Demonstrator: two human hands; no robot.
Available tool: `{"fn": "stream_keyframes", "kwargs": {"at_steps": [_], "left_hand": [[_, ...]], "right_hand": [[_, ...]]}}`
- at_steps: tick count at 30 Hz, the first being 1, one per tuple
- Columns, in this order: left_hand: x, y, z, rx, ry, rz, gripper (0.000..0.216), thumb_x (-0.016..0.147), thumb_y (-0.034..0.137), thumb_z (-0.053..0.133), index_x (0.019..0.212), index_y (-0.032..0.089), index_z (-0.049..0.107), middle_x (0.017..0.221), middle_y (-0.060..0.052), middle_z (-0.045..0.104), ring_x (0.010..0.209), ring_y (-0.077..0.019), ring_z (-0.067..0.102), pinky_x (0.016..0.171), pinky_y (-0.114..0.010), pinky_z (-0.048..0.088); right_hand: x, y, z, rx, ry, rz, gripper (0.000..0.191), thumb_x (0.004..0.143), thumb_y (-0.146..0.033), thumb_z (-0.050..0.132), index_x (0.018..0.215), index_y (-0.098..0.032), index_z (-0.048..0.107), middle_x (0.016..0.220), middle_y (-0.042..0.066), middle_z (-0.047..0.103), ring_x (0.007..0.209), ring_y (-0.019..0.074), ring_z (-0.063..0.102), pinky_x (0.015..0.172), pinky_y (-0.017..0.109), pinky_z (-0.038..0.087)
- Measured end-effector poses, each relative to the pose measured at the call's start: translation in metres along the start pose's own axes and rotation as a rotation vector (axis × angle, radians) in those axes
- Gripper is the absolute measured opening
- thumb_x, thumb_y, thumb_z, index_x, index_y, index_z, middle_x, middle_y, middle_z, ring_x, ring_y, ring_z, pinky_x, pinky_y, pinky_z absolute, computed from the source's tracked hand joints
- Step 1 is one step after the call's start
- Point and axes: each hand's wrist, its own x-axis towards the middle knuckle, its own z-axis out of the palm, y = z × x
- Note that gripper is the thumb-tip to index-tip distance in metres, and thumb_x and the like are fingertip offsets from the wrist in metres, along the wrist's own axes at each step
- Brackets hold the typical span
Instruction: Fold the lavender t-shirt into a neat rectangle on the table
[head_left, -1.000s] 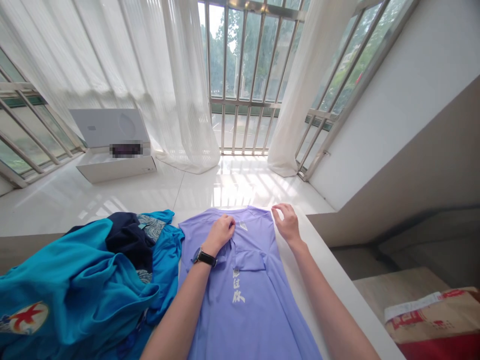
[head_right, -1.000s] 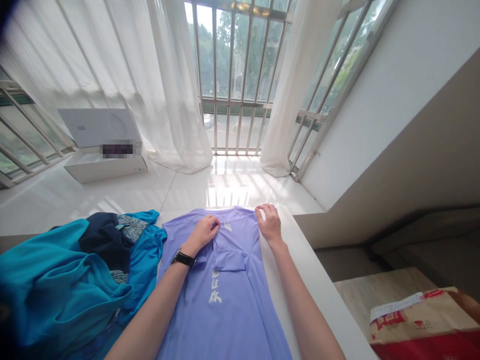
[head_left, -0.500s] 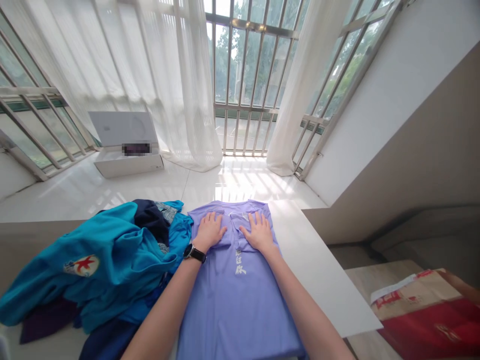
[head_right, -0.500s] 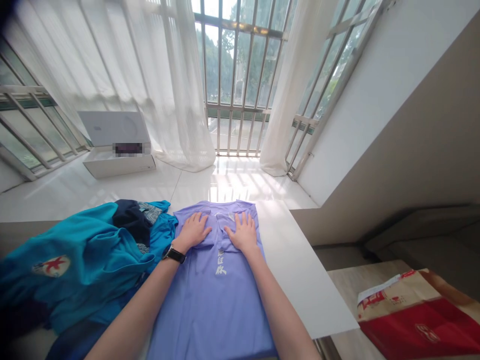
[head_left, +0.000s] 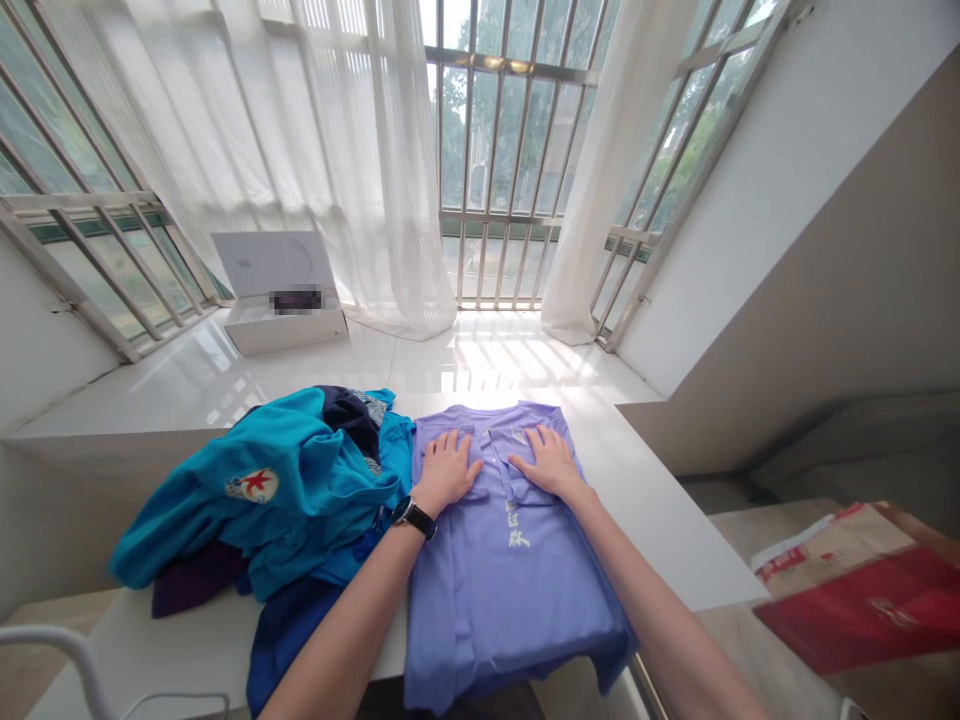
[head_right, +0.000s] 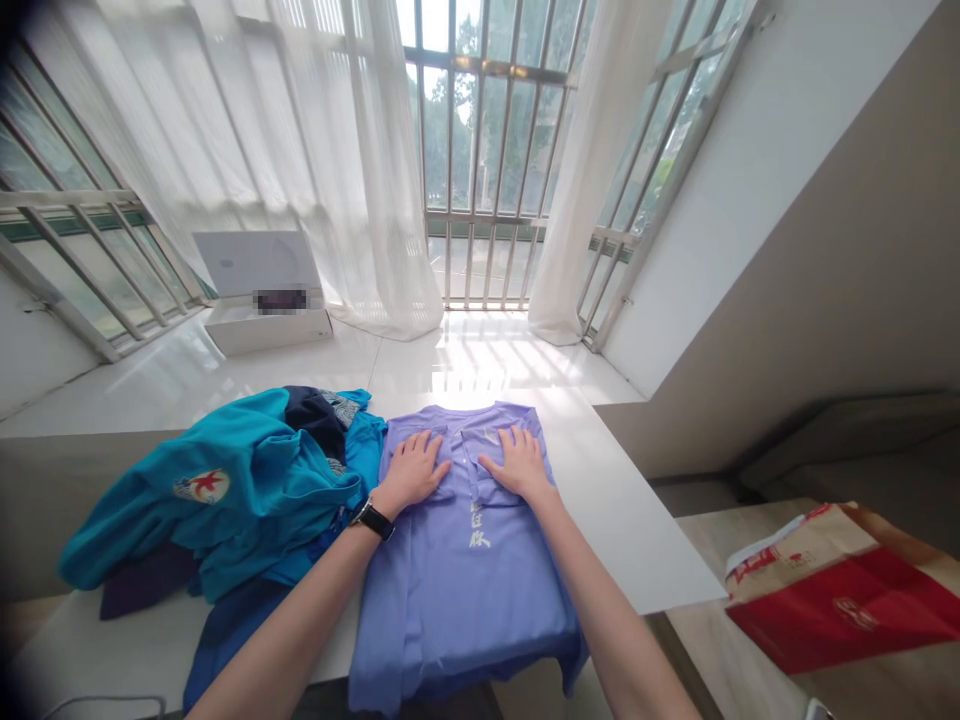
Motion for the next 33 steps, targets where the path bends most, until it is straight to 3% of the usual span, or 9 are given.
{"fn": "stream_keyframes", "kwargs": {"at_steps": [3,6,12,18,23,28,33], "left_hand": [[0.021,-0.004,-0.010,-0.009,0.038,-0.035,0.047,0.099,0.040,0.039,0.137,0.015,0.050,0.139,-0.018,0.054,0.127,-0.0327,0.049,0.104,-0.046,0.039],[0.043,-0.011,-0.006,-0.002,0.034,-0.049,0.042,0.097,0.031,0.043,0.134,0.014,0.053,0.137,-0.017,0.056,0.128,-0.0296,0.049,0.107,-0.042,0.037],[0.060,-0.016,0.026,0.007,0.060,-0.038,0.051,0.097,0.038,0.041,0.144,0.019,0.046,0.154,-0.013,0.041,0.144,-0.0308,0.032,0.118,-0.048,0.021],[0.079,-0.004,0.037,0.007,0.055,-0.035,0.057,0.097,0.047,0.041,0.145,0.017,0.044,0.156,-0.016,0.037,0.145,-0.0337,0.028,0.118,-0.054,0.020],[0.087,-0.013,0.019,-0.007,-0.008,-0.068,0.047,0.100,0.039,0.040,0.139,0.017,0.050,0.150,-0.014,0.046,0.145,-0.0311,0.029,0.116,-0.049,0.027],[0.092,-0.033,-0.010,-0.019,-0.087,-0.030,0.033,0.097,0.032,0.046,0.124,0.021,0.062,0.126,-0.012,0.065,0.120,-0.0274,0.056,0.103,-0.041,0.041],[0.097,-0.042,-0.026,-0.038,-0.163,0.029,0.031,0.095,0.032,0.051,0.120,0.023,0.066,0.119,-0.009,0.069,0.114,-0.0259,0.061,0.096,-0.035,0.045]], "right_hand": [[0.024,-0.002,-0.008,0.026,0.069,-0.042,0.056,0.098,-0.050,0.036,0.136,-0.014,0.056,0.145,0.016,0.051,0.135,0.0272,0.042,0.114,0.039,0.029],[0.049,-0.003,-0.006,0.010,0.052,-0.070,0.052,0.099,-0.035,0.031,0.143,-0.012,0.047,0.150,0.015,0.046,0.140,0.0232,0.037,0.116,0.036,0.026],[0.069,0.014,0.016,-0.027,-0.051,-0.026,0.067,0.098,-0.050,0.033,0.153,-0.013,0.033,0.160,0.015,0.030,0.147,0.0316,0.025,0.119,0.050,0.017],[0.082,0.031,0.016,-0.069,-0.100,0.020,0.068,0.098,-0.053,0.028,0.156,-0.018,0.028,0.163,0.011,0.023,0.149,0.0293,0.019,0.120,0.048,0.014],[0.085,0.035,0.013,-0.077,-0.129,0.014,0.068,0.098,-0.056,0.027,0.156,-0.020,0.028,0.164,0.008,0.023,0.150,0.0264,0.019,0.121,0.045,0.014],[0.085,0.036,0.011,-0.062,-0.106,0.037,0.066,0.098,-0.055,0.030,0.155,-0.020,0.030,0.163,0.008,0.025,0.150,0.0260,0.020,0.121,0.043,0.014],[0.085,0.043,0.013,-0.042,-0.061,0.117,0.069,0.097,-0.059,0.032,0.153,-0.019,0.035,0.161,0.011,0.028,0.149,0.0301,0.021,0.120,0.047,0.018]]}}
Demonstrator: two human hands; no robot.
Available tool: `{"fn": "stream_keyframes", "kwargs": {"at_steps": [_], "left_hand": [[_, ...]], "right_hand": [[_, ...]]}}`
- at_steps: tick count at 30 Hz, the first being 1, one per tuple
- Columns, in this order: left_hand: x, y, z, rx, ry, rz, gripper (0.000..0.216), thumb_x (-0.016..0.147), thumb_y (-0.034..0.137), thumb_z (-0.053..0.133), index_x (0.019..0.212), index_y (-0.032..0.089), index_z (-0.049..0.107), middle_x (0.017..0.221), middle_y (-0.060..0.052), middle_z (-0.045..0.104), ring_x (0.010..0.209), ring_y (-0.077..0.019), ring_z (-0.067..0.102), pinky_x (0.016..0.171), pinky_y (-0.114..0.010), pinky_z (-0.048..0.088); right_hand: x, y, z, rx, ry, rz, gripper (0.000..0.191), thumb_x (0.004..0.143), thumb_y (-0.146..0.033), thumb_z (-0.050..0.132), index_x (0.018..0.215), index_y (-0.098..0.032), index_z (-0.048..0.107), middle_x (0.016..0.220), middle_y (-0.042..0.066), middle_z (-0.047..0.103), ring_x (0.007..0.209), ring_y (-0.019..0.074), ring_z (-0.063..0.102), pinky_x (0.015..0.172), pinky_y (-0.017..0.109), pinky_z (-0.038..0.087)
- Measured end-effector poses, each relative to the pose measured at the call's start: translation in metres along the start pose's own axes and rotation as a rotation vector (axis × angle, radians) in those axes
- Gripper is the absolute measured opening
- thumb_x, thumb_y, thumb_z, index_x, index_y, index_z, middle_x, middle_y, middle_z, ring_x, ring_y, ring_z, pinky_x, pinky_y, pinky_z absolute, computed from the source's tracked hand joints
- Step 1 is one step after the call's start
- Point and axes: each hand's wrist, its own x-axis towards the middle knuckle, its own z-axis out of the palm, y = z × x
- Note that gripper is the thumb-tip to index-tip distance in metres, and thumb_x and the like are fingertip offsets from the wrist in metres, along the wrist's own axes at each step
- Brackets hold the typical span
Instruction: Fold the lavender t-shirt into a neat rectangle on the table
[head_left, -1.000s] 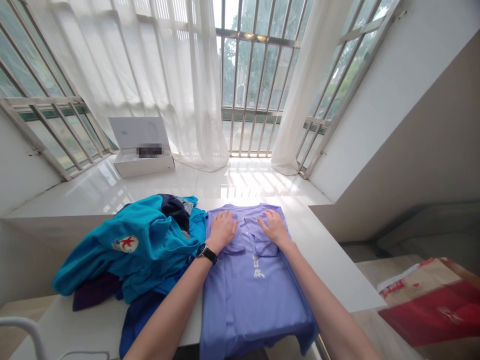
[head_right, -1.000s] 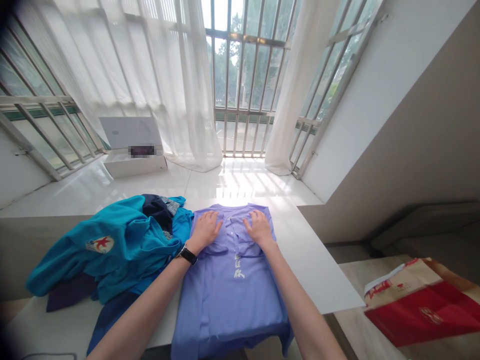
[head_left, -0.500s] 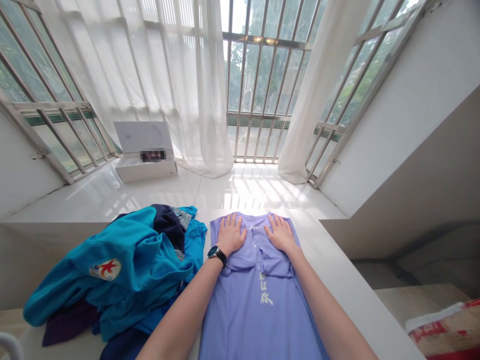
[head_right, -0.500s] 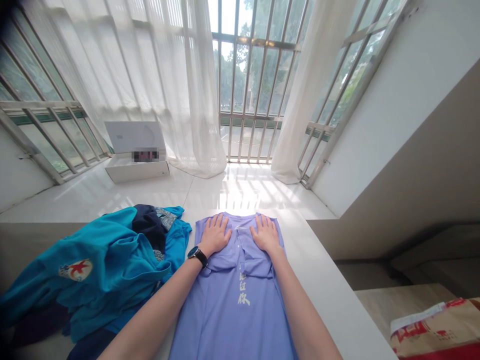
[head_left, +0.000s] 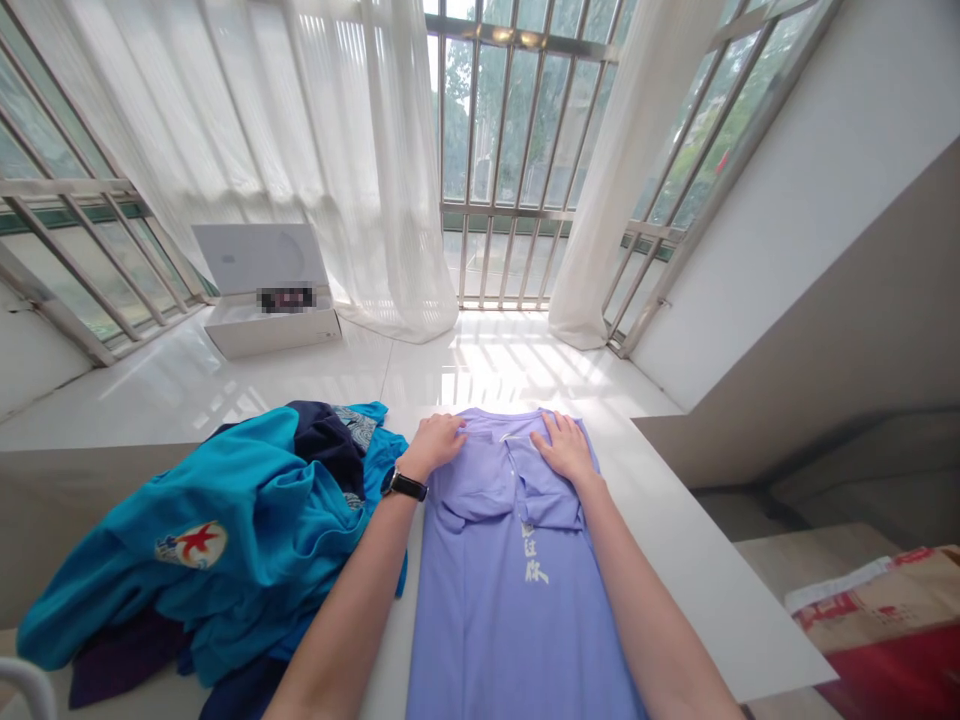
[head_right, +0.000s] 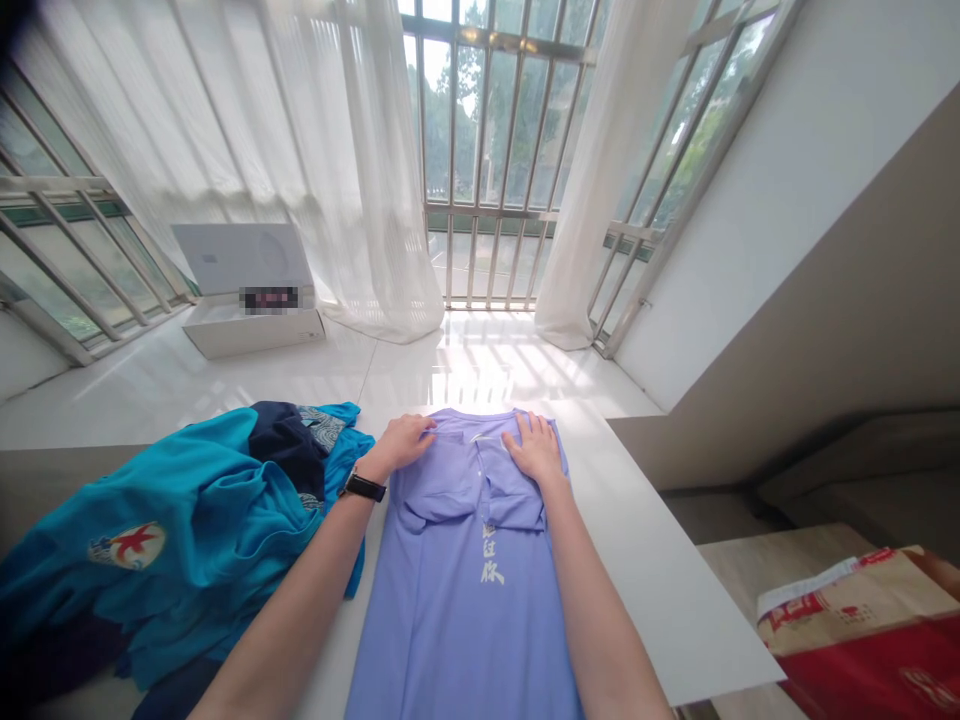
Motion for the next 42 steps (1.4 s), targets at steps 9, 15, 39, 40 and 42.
{"fn": "stream_keyframes", "kwargs": {"at_steps": [9,15,39,40,42], "left_hand": [[-0.008,-0.035,-0.023,0.058,-0.091,-0.137,0.033,0.093,0.026,0.051,0.122,0.022,0.067,0.119,-0.011,0.071,0.113,-0.0308,0.062,0.093,-0.039,0.046],[-0.009,-0.038,-0.023,0.112,-0.081,-0.191,0.037,0.097,0.022,0.038,0.116,0.020,0.070,0.114,-0.014,0.072,0.111,-0.0340,0.060,0.092,-0.044,0.044],[-0.005,-0.032,-0.005,0.039,0.001,-0.184,0.019,0.095,0.027,0.050,0.101,0.020,0.067,0.103,-0.009,0.072,0.099,-0.0252,0.064,0.085,-0.033,0.044],[-0.006,-0.031,-0.004,0.044,0.008,-0.187,0.018,0.094,0.026,0.051,0.100,0.020,0.067,0.104,-0.009,0.071,0.100,-0.0254,0.063,0.086,-0.034,0.044],[-0.006,-0.030,-0.002,0.052,0.028,-0.193,0.017,0.093,0.025,0.052,0.102,0.021,0.067,0.107,-0.010,0.069,0.104,-0.0262,0.061,0.089,-0.035,0.043]], "right_hand": [[0.006,0.018,-0.007,0.379,0.274,-0.126,0.042,0.089,-0.040,0.052,0.122,-0.016,0.064,0.141,0.017,0.052,0.135,0.0303,0.043,0.114,0.048,0.031],[0.010,-0.022,-0.038,0.462,0.101,-0.331,0.022,0.091,-0.035,0.054,0.100,-0.022,0.070,0.101,0.004,0.072,0.084,0.0171,0.066,0.084,0.030,0.052],[0.016,-0.074,-0.023,0.416,-0.062,-0.250,0.013,0.090,-0.030,0.056,0.091,-0.023,0.067,0.090,0.003,0.073,0.085,0.0180,0.066,0.075,0.027,0.047],[0.016,-0.072,-0.024,0.412,-0.069,-0.250,0.013,0.090,-0.030,0.056,0.092,-0.023,0.068,0.090,0.003,0.073,0.085,0.0180,0.066,0.076,0.027,0.047],[0.016,-0.066,-0.028,0.407,-0.095,-0.259,0.015,0.090,-0.027,0.055,0.091,-0.022,0.069,0.089,0.004,0.074,0.084,0.0179,0.066,0.076,0.027,0.047]]}}
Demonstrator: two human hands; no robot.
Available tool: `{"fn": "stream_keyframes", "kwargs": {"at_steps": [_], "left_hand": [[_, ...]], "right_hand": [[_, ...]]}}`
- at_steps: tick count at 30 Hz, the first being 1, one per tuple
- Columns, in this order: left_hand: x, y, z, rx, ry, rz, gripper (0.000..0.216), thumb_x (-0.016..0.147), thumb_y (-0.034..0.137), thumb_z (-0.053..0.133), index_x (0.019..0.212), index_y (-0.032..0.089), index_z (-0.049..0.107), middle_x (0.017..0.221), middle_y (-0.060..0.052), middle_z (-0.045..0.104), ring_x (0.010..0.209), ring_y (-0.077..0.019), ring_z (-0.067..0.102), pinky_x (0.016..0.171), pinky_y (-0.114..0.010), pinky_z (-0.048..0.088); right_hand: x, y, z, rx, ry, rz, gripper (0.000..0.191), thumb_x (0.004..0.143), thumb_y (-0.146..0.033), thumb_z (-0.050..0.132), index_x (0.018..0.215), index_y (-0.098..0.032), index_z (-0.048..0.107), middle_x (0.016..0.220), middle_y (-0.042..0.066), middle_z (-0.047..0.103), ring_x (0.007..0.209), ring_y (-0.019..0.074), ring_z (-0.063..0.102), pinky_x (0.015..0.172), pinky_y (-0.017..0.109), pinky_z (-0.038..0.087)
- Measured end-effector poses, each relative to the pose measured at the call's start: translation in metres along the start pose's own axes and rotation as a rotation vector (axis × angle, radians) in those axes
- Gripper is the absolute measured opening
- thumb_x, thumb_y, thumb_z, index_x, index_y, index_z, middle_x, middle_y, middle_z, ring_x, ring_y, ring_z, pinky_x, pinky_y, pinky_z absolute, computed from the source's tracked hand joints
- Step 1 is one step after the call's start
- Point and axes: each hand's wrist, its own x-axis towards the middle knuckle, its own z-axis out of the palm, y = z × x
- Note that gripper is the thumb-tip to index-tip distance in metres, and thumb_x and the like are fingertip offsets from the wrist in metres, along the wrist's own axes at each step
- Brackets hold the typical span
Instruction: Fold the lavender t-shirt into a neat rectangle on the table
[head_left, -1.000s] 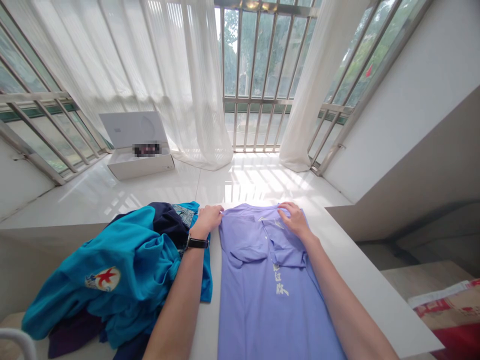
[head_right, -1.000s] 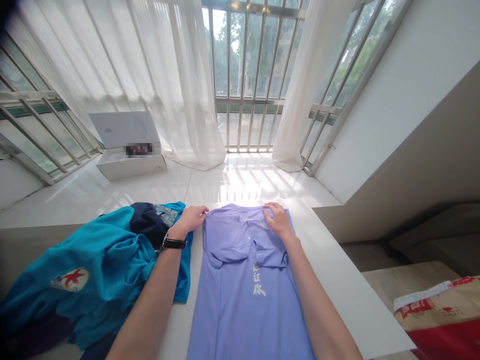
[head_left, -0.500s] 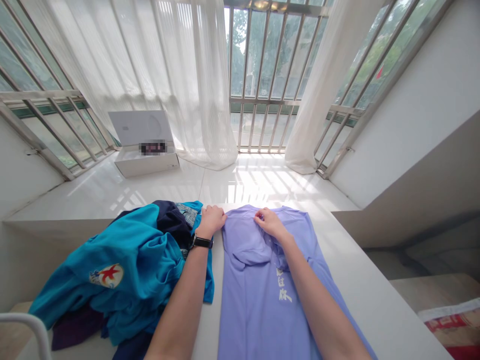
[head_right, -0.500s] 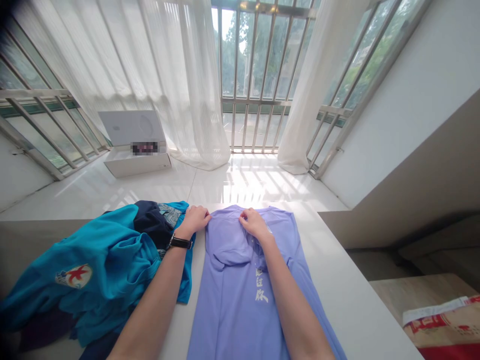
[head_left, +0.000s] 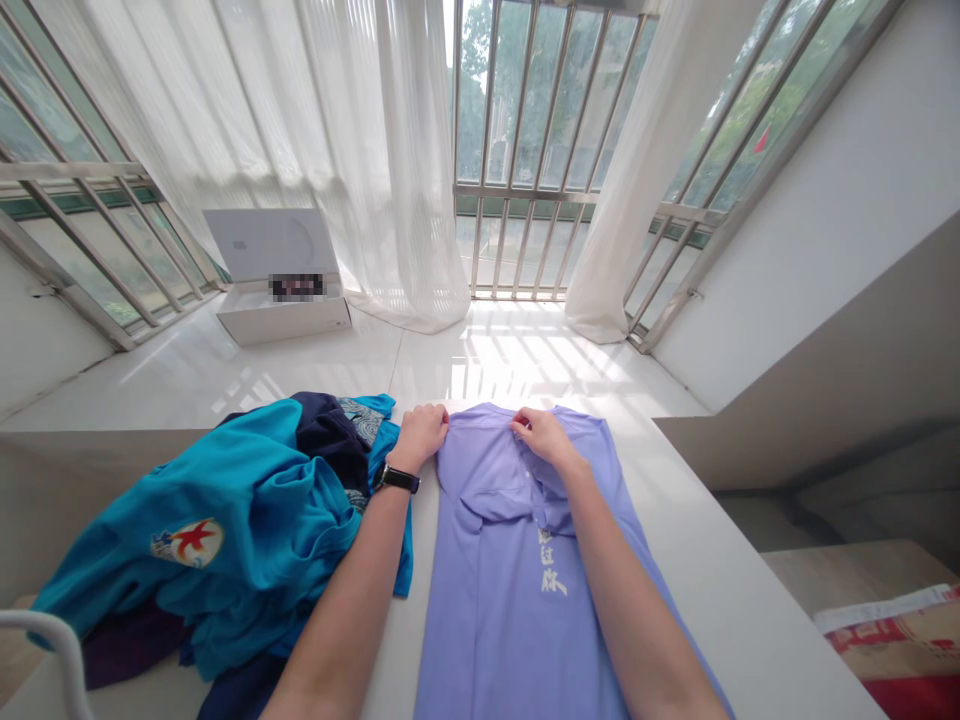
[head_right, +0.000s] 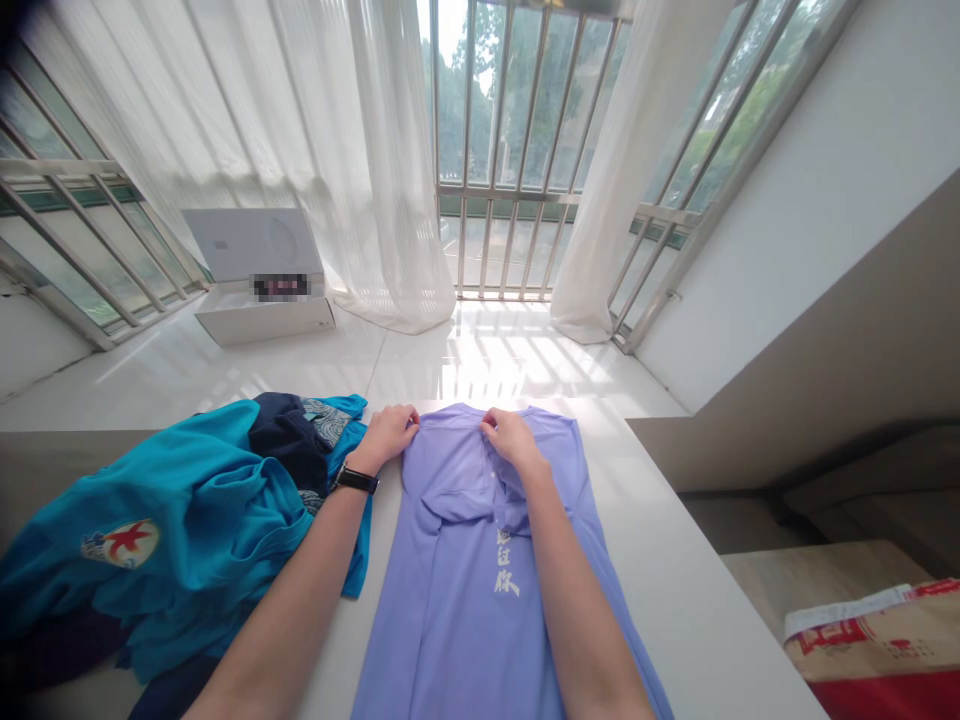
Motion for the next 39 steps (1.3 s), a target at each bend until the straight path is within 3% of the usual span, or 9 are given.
{"fn": "stream_keyframes", "kwargs": {"at_steps": [5,9,15,19,24,28,32,35,39], "left_hand": [[0.003,0.006,-0.002,-0.010,0.094,-0.004,0.024,0.093,0.025,0.053,0.115,0.022,0.063,0.120,-0.010,0.063,0.114,-0.0277,0.055,0.096,-0.039,0.041],[0.005,0.022,-0.008,-0.122,0.137,0.068,0.021,0.094,0.025,0.052,0.111,0.021,0.064,0.114,-0.008,0.066,0.108,-0.0239,0.059,0.094,-0.034,0.043],[-0.001,0.057,-0.010,-0.193,0.070,0.232,0.019,0.093,0.030,0.055,0.104,0.021,0.067,0.104,-0.007,0.070,0.100,-0.0224,0.062,0.088,-0.031,0.047],[0.010,0.086,-0.002,-0.259,0.017,0.269,0.024,0.092,0.035,0.056,0.103,0.018,0.069,0.099,-0.008,0.072,0.093,-0.0223,0.065,0.082,-0.030,0.048],[0.035,0.118,0.017,-0.528,-0.167,0.365,0.038,0.090,0.050,0.056,0.093,0.015,0.071,0.082,-0.005,0.072,0.074,-0.0182,0.063,0.066,-0.026,0.045],[0.044,0.120,0.033,-0.649,-0.213,0.356,0.040,0.088,0.049,0.055,0.078,0.014,0.071,0.066,-0.001,0.066,0.064,-0.0155,0.058,0.057,-0.024,0.039],[0.047,0.115,0.041,-0.622,-0.149,0.302,0.023,0.083,0.032,0.057,0.080,0.014,0.072,0.075,-0.003,0.071,0.071,-0.0168,0.062,0.063,-0.025,0.043],[0.048,0.114,0.043,-0.577,-0.137,0.275,0.018,0.078,0.025,0.057,0.078,0.015,0.072,0.074,-0.004,0.072,0.070,-0.0179,0.062,0.063,-0.026,0.044],[0.049,0.113,0.044,-0.538,-0.129,0.263,0.015,0.075,0.023,0.058,0.076,0.016,0.072,0.072,-0.003,0.071,0.069,-0.0181,0.062,0.064,-0.027,0.043]], "right_hand": [[-0.008,0.016,-0.021,0.018,-0.121,-0.027,0.020,0.086,-0.020,0.056,0.096,-0.019,0.073,0.096,0.005,0.075,0.083,0.0166,0.066,0.076,0.025,0.048],[-0.010,0.021,-0.028,0.035,-0.195,-0.040,0.027,0.079,-0.016,0.060,0.102,-0.020,0.074,0.093,0.003,0.075,0.079,0.0152,0.066,0.072,0.023,0.048],[-0.010,0.020,-0.030,0.034,-0.230,-0.047,0.016,0.070,-0.012,0.064,0.076,-0.021,0.075,0.068,-0.001,0.068,0.065,0.0140,0.060,0.061,0.022,0.044],[-0.010,0.021,-0.040,0.077,-0.186,-0.072,0.013,0.073,-0.015,0.065,0.080,-0.020,0.075,0.075,0.000,0.071,0.071,0.0159,0.062,0.066,0.024,0.046],[-0.010,0.026,-0.044,0.124,-0.096,-0.081,0.017,0.077,-0.013,0.061,0.087,-0.018,0.073,0.087,0.003,0.073,0.079,0.0166,0.064,0.073,0.025,0.048],[-0.008,0.035,-0.037,0.125,-0.053,-0.050,0.014,0.079,-0.016,0.062,0.089,-0.019,0.071,0.090,0.003,0.073,0.082,0.0167,0.065,0.075,0.025,0.050],[-0.006,0.046,-0.035,0.121,-0.045,-0.023,0.017,0.087,-0.021,0.057,0.097,-0.020,0.070,0.097,0.005,0.074,0.090,0.0173,0.066,0.080,0.027,0.051],[-0.005,0.060,-0.048,0.095,-0.061,-0.006,0.022,0.088,-0.018,0.052,0.099,-0.021,0.071,0.104,0.005,0.074,0.096,0.0183,0.067,0.085,0.029,0.051],[-0.009,0.089,-0.075,0.027,-0.117,0.043,0.024,0.078,-0.014,0.061,0.098,-0.021,0.074,0.103,0.006,0.075,0.098,0.0221,0.067,0.090,0.032,0.050]]}}
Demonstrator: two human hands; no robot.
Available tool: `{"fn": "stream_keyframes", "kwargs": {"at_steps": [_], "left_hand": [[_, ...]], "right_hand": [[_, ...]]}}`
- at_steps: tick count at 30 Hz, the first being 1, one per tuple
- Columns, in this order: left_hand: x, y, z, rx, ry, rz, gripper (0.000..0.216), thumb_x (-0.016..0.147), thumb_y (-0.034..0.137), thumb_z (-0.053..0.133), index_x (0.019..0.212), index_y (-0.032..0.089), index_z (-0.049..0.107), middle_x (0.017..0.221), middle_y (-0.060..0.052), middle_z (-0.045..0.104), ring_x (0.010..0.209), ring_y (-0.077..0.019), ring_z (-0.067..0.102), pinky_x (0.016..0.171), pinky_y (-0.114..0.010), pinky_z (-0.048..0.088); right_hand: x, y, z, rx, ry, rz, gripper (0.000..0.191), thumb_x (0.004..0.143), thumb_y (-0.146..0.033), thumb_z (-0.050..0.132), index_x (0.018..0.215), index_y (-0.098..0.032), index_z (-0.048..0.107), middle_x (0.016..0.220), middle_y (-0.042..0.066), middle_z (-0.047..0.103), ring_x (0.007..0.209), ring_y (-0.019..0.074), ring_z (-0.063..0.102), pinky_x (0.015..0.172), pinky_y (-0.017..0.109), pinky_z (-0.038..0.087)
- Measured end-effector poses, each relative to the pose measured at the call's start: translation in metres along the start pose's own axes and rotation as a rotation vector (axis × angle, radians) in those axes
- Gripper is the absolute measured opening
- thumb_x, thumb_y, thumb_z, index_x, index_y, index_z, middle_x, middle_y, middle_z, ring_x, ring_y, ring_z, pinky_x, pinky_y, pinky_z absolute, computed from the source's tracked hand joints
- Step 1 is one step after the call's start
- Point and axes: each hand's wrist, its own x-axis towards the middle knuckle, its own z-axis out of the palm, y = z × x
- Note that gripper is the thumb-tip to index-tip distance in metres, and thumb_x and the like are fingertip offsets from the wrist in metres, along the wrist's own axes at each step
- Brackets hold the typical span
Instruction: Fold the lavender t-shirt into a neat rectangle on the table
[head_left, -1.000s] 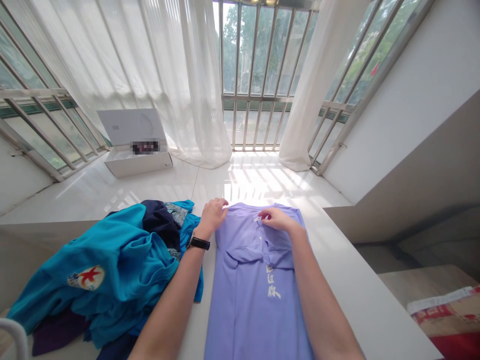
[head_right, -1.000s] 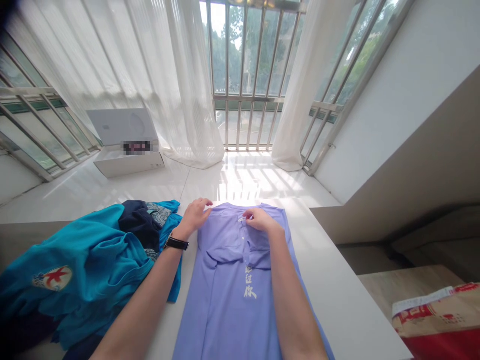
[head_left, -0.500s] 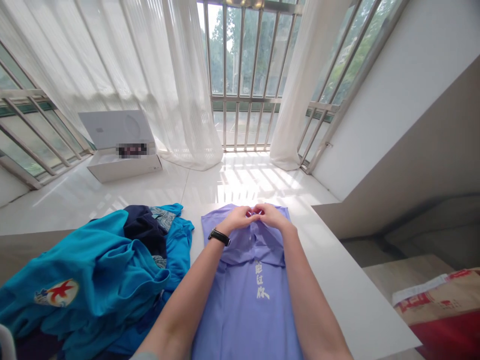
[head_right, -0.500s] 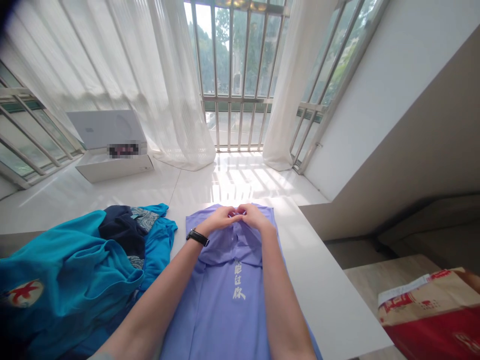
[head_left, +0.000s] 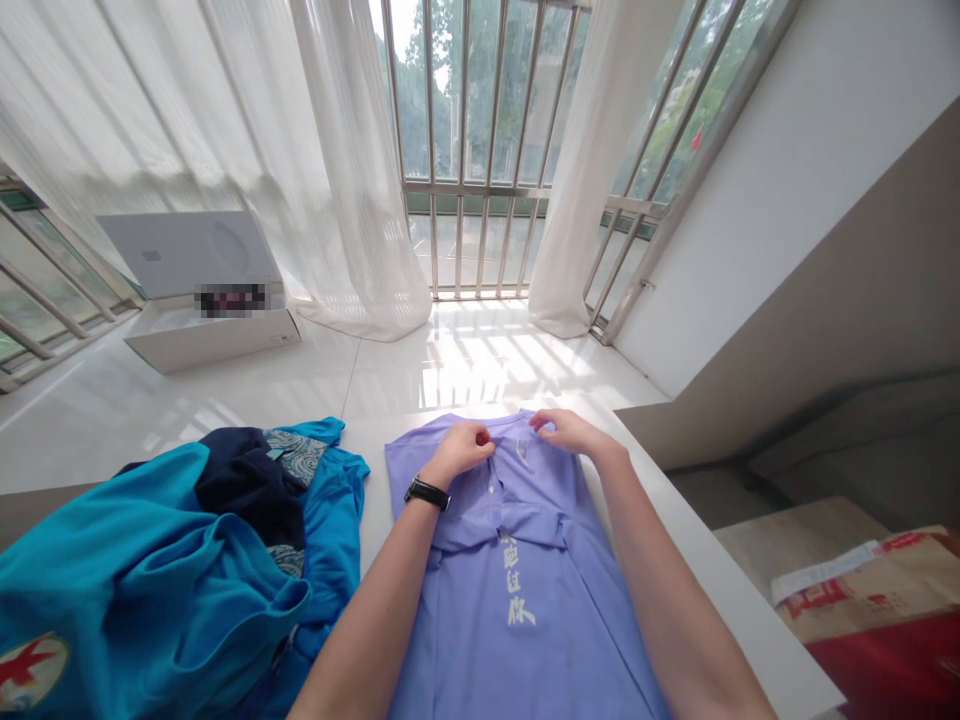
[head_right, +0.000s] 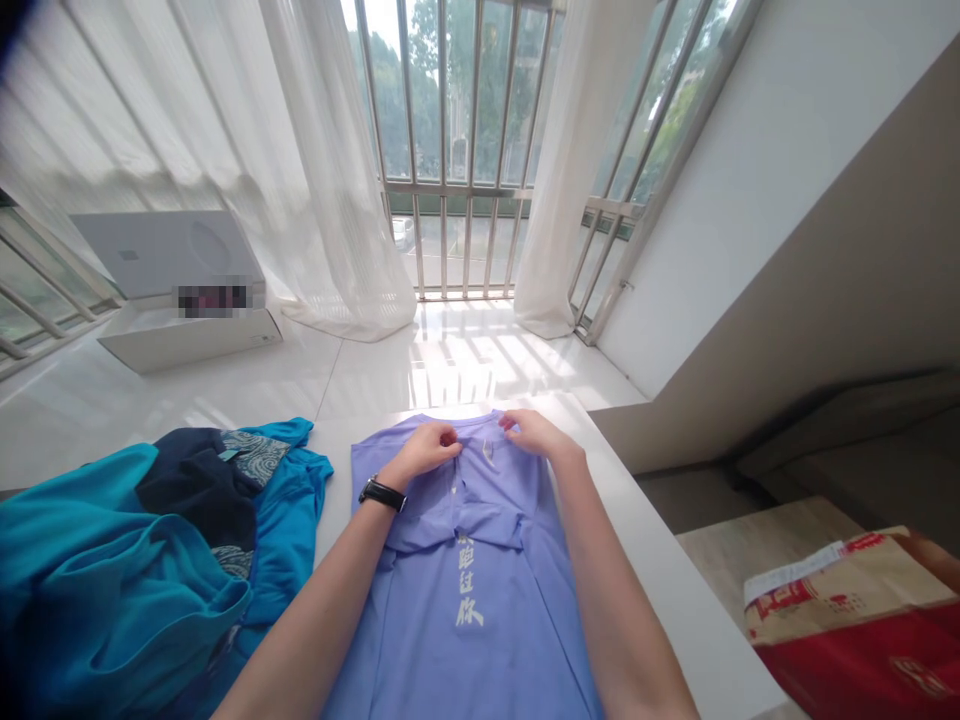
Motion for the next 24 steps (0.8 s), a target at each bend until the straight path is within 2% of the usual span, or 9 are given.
{"fn": "stream_keyframes", "kwargs": {"at_steps": [3,5,9,11,16,24], "left_hand": [[-0.001,-0.001,0.000,0.008,-0.004,-0.009,0.015,0.074,0.022,0.058,0.076,0.017,0.072,0.072,-0.003,0.071,0.068,-0.0179,0.062,0.063,-0.027,0.043],[-0.001,0.000,0.000,0.011,-0.008,-0.014,0.015,0.074,0.022,0.059,0.077,0.017,0.072,0.072,-0.002,0.071,0.068,-0.0177,0.062,0.063,-0.027,0.043],[-0.002,0.002,-0.002,0.018,-0.012,-0.021,0.014,0.073,0.021,0.059,0.077,0.017,0.072,0.071,-0.002,0.071,0.067,-0.0173,0.062,0.061,-0.026,0.041],[-0.003,0.003,-0.003,0.017,-0.019,-0.023,0.014,0.073,0.020,0.059,0.077,0.017,0.072,0.071,-0.002,0.070,0.067,-0.0171,0.062,0.060,-0.026,0.041],[-0.004,0.008,-0.006,0.008,-0.036,-0.025,0.015,0.075,0.021,0.058,0.078,0.016,0.071,0.071,-0.002,0.070,0.067,-0.0173,0.062,0.060,-0.025,0.042],[-0.005,0.018,-0.006,0.214,-0.038,-0.065,0.019,0.077,0.024,0.057,0.084,0.018,0.074,0.082,-0.005,0.074,0.076,-0.0205,0.066,0.064,-0.027,0.044]], "right_hand": [[-0.007,0.021,-0.015,-0.046,-0.025,0.045,0.030,0.070,-0.015,0.068,0.099,-0.021,0.074,0.102,0.006,0.075,0.095,0.0232,0.068,0.087,0.032,0.051],[-0.009,0.030,-0.020,-0.064,-0.045,0.069,0.031,0.068,-0.016,0.070,0.099,-0.021,0.075,0.094,0.005,0.075,0.084,0.0215,0.068,0.078,0.029,0.052],[-0.008,0.038,-0.023,-0.082,-0.079,0.079,0.017,0.067,-0.017,0.070,0.082,-0.020,0.076,0.073,0.002,0.072,0.066,0.0185,0.065,0.062,0.026,0.049],[-0.005,0.041,-0.024,-0.082,-0.069,0.066,0.011,0.069,-0.018,0.069,0.076,-0.021,0.076,0.072,0.002,0.072,0.068,0.0192,0.066,0.064,0.026,0.049],[-0.001,0.046,-0.028,-0.070,0.016,0.021,0.013,0.079,-0.026,0.063,0.083,-0.023,0.076,0.094,0.004,0.075,0.090,0.0217,0.067,0.081,0.028,0.049],[-0.001,0.052,-0.020,-0.102,0.077,0.013,0.018,0.083,-0.021,0.059,0.089,-0.024,0.076,0.095,0.004,0.077,0.089,0.0215,0.068,0.079,0.027,0.048]]}}
